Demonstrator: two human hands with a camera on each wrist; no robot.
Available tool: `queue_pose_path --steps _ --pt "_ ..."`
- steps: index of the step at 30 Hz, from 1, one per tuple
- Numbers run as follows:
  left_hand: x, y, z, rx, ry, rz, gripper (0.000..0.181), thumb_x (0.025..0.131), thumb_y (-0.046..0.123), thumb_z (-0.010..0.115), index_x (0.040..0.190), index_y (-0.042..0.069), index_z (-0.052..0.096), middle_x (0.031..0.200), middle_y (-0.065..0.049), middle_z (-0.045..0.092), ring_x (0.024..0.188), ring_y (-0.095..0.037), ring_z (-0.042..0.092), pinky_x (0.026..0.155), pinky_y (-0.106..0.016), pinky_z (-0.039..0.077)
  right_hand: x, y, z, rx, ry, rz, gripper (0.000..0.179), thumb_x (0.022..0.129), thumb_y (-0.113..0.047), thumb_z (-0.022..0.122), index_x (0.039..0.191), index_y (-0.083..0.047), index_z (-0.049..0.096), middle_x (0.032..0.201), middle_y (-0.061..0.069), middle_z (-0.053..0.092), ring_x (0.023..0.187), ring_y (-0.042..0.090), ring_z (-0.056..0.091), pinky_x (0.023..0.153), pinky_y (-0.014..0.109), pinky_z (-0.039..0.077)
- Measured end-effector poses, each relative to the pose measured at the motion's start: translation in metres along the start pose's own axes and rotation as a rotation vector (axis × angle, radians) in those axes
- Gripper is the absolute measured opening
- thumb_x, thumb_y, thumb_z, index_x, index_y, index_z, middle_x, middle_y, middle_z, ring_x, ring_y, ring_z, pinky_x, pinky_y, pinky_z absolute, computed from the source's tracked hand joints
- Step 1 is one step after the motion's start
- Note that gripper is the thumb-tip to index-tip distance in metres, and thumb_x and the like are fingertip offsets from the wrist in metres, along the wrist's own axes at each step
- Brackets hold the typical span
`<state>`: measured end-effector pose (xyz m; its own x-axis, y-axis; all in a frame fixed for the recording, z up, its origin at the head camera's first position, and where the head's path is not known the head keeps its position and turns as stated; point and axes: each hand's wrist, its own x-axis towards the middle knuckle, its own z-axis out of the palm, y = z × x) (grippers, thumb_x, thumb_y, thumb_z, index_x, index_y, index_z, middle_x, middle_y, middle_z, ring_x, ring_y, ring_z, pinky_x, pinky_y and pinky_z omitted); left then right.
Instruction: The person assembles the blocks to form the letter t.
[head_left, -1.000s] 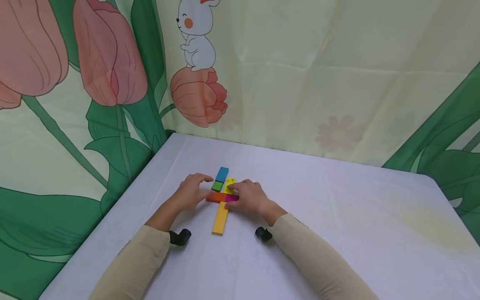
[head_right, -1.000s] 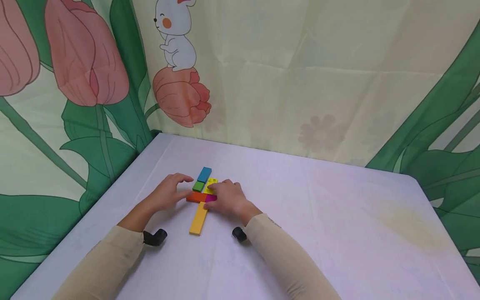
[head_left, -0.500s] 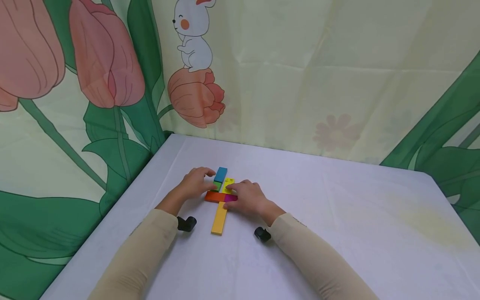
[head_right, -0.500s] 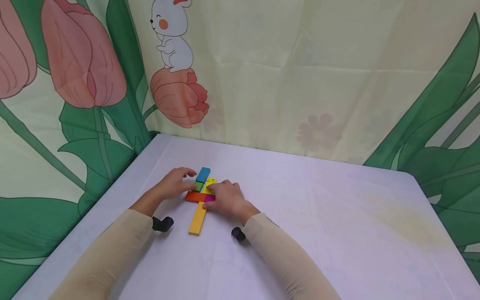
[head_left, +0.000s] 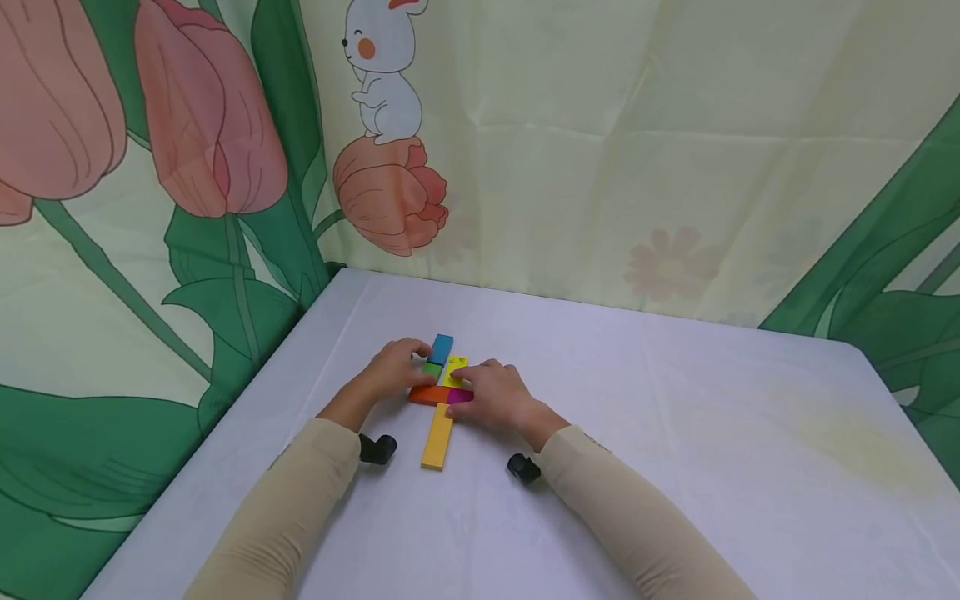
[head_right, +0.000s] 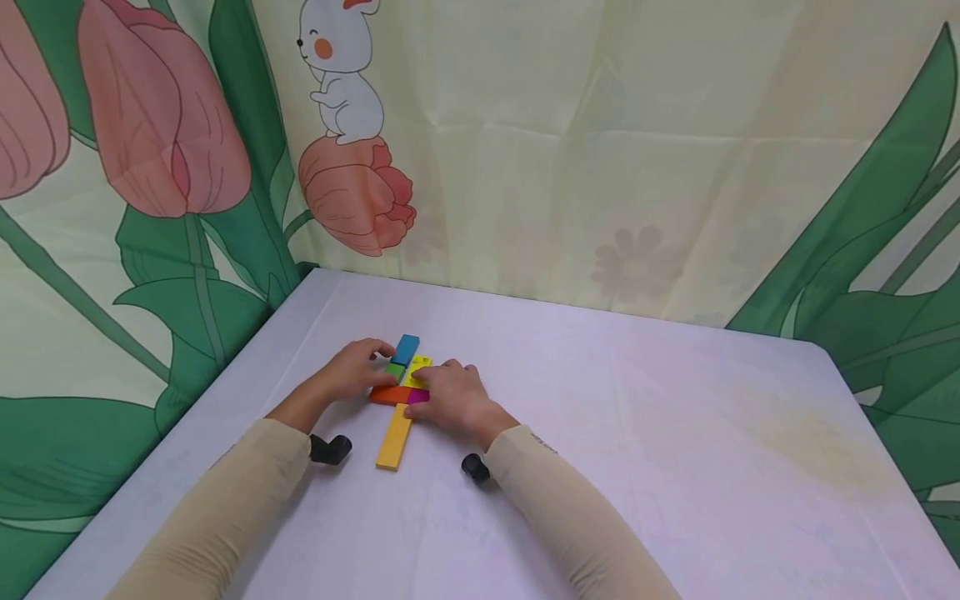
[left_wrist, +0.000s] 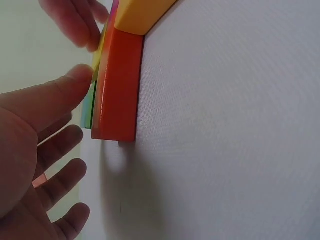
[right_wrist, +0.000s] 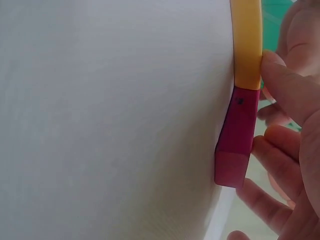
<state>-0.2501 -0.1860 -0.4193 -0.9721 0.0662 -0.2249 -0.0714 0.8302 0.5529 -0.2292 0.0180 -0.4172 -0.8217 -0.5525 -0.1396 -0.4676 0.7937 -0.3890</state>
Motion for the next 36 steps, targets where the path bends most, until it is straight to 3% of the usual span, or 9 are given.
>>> queue_pose_path --steps 6,11,18,26,31,36 --pt "0.001 -0.002 0.002 0.02 0.015 0.022 0.047 0.089 0.029 0.078 0.129 0.01 0.062 0.131 -0.01 0.058 0.123 -0.03 0.049 0.103 -0.046 0.046 0.001 -0.001 0.001 -0.033 0.003 -0.002 0.066 0.084 -0.05 0.077 0.141 -0.02 0.059 0.126 0.003 0.065 0.124 0.027 0.048 0.097 0.044 0.042" --pt "-0.001 -0.002 0.002 0.019 0.033 -0.009 0.041 0.092 0.028 0.075 0.127 0.011 0.065 0.129 -0.009 0.06 0.122 -0.03 0.05 0.103 -0.049 0.045 0.002 -0.001 0.002 -0.045 -0.002 -0.006 0.066 0.085 -0.052 0.076 0.141 -0.021 0.059 0.126 0.003 0.065 0.123 0.027 0.048 0.097 0.043 0.042" --pt "-0.004 -0.006 0.002 0.056 0.077 0.028 0.033 0.093 0.029 0.073 0.121 0.012 0.067 0.121 -0.006 0.065 0.119 -0.029 0.051 0.104 -0.057 0.035 0.002 -0.002 -0.001 -0.046 -0.01 0.005 0.066 0.084 -0.051 0.077 0.14 -0.022 0.06 0.126 0.003 0.064 0.124 0.027 0.048 0.098 0.045 0.043" --pt "-0.007 -0.011 0.0 0.083 0.082 -0.016 0.039 0.095 0.03 0.071 0.129 0.011 0.066 0.128 -0.009 0.062 0.122 -0.031 0.047 0.103 -0.053 0.037 0.003 -0.004 -0.002 -0.053 -0.012 0.013 0.065 0.083 -0.051 0.078 0.14 -0.023 0.061 0.126 0.002 0.064 0.125 0.027 0.047 0.098 0.045 0.043" --pt "-0.011 -0.018 -0.003 0.112 0.078 0.023 0.038 0.097 0.025 0.067 0.133 0.01 0.064 0.134 -0.011 0.06 0.127 -0.034 0.046 0.106 -0.056 0.034 0.002 -0.004 -0.002 -0.044 -0.012 0.018 0.066 0.082 -0.05 0.078 0.14 -0.023 0.06 0.127 0.002 0.064 0.126 0.027 0.047 0.098 0.045 0.043" --pt "-0.017 -0.022 -0.008 0.165 0.123 0.035 0.036 0.096 0.022 0.07 0.129 0.008 0.065 0.123 -0.01 0.065 0.117 -0.032 0.051 0.1 -0.055 0.036 0.002 -0.005 -0.002 -0.033 -0.017 0.028 0.066 0.083 -0.051 0.078 0.14 -0.024 0.06 0.127 0.003 0.063 0.125 0.027 0.047 0.097 0.043 0.044"
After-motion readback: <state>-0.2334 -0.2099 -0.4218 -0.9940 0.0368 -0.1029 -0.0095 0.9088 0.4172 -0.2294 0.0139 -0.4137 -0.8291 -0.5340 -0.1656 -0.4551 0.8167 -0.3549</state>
